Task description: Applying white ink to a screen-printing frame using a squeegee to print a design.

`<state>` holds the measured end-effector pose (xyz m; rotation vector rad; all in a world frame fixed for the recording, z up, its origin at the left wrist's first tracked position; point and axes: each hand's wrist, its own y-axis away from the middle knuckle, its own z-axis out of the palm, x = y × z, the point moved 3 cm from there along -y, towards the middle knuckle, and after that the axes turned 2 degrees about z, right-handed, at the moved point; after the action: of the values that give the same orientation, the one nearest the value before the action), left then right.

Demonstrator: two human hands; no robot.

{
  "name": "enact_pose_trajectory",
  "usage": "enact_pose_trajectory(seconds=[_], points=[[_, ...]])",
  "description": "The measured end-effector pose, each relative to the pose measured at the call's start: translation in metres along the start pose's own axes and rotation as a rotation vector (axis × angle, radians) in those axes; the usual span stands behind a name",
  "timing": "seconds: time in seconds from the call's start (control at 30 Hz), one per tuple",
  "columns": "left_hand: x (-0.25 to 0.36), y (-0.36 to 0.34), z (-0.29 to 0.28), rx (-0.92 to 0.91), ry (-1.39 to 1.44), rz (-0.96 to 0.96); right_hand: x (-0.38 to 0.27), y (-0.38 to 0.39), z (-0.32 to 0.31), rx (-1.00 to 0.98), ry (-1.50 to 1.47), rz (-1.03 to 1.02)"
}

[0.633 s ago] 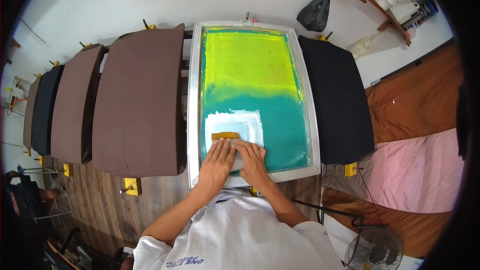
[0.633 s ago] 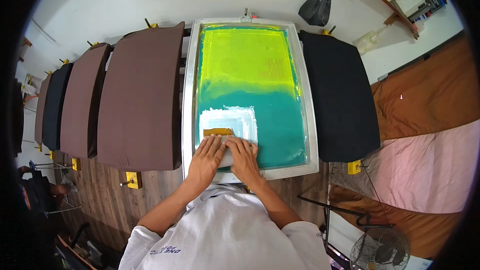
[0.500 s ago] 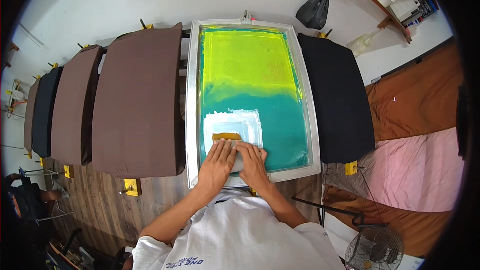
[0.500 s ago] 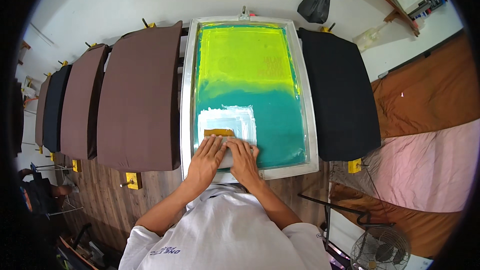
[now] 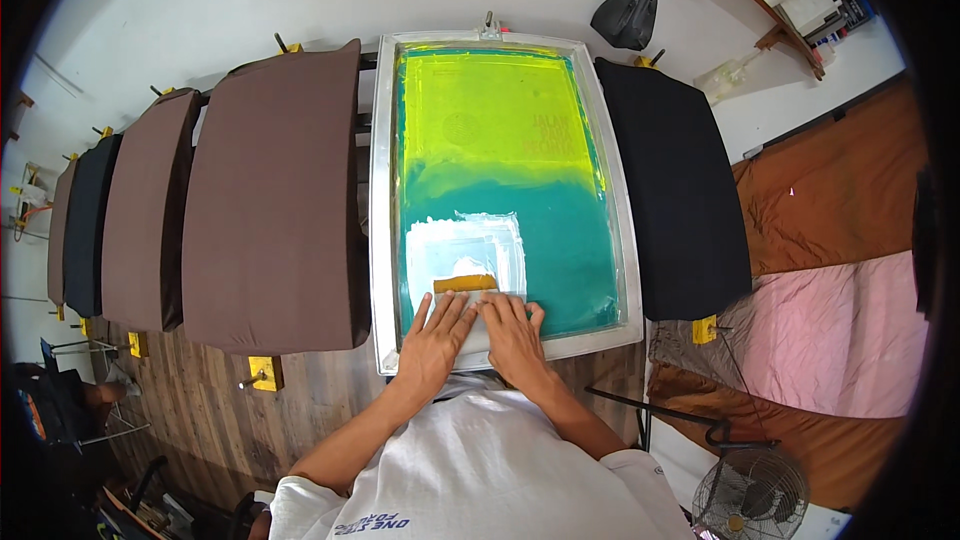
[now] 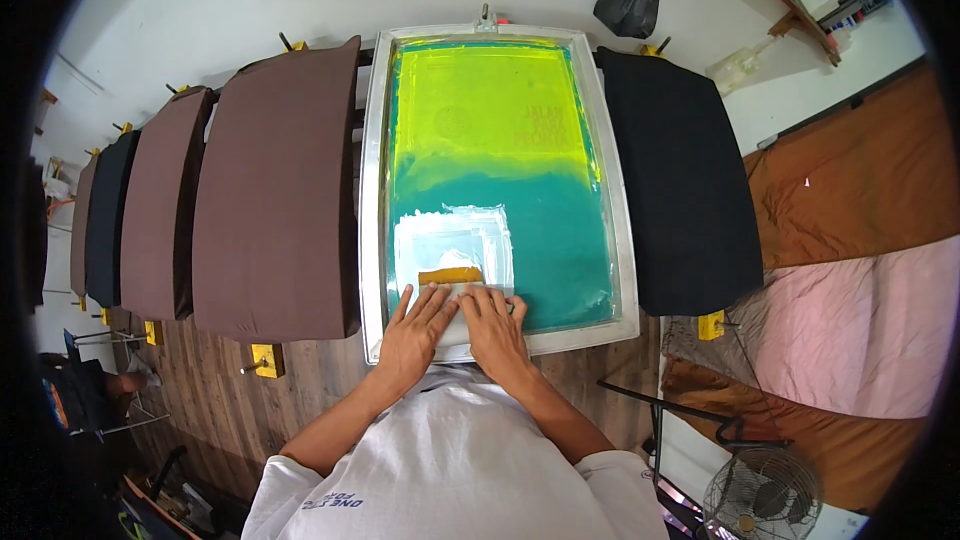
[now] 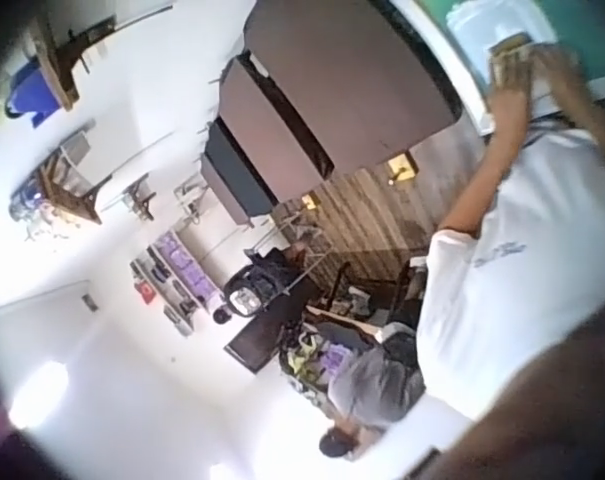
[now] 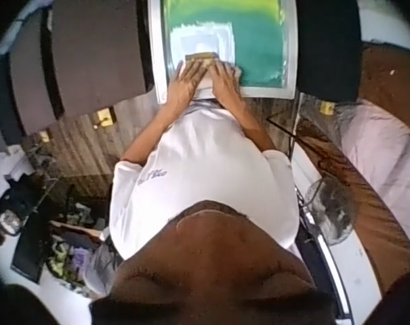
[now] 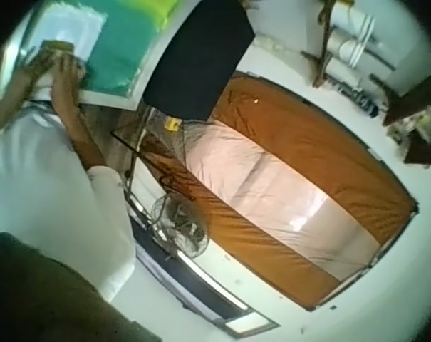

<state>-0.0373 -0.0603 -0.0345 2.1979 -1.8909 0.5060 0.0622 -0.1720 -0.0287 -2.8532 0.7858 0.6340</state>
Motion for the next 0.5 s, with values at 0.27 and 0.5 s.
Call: enact_pose_trajectory(seconds=[0.27, 0.5], points=[[0.007, 0.001, -0.014, 0.02, 0.102, -0.007, -0.008, 0.007, -0.019, -0.023, 0.037, -0.006], [-0.018, -0.069, -0.036, 0.084, 0.208, 0.033, 0.019, -0.054, -0.047, 0.036, 0.067, -0.041]])
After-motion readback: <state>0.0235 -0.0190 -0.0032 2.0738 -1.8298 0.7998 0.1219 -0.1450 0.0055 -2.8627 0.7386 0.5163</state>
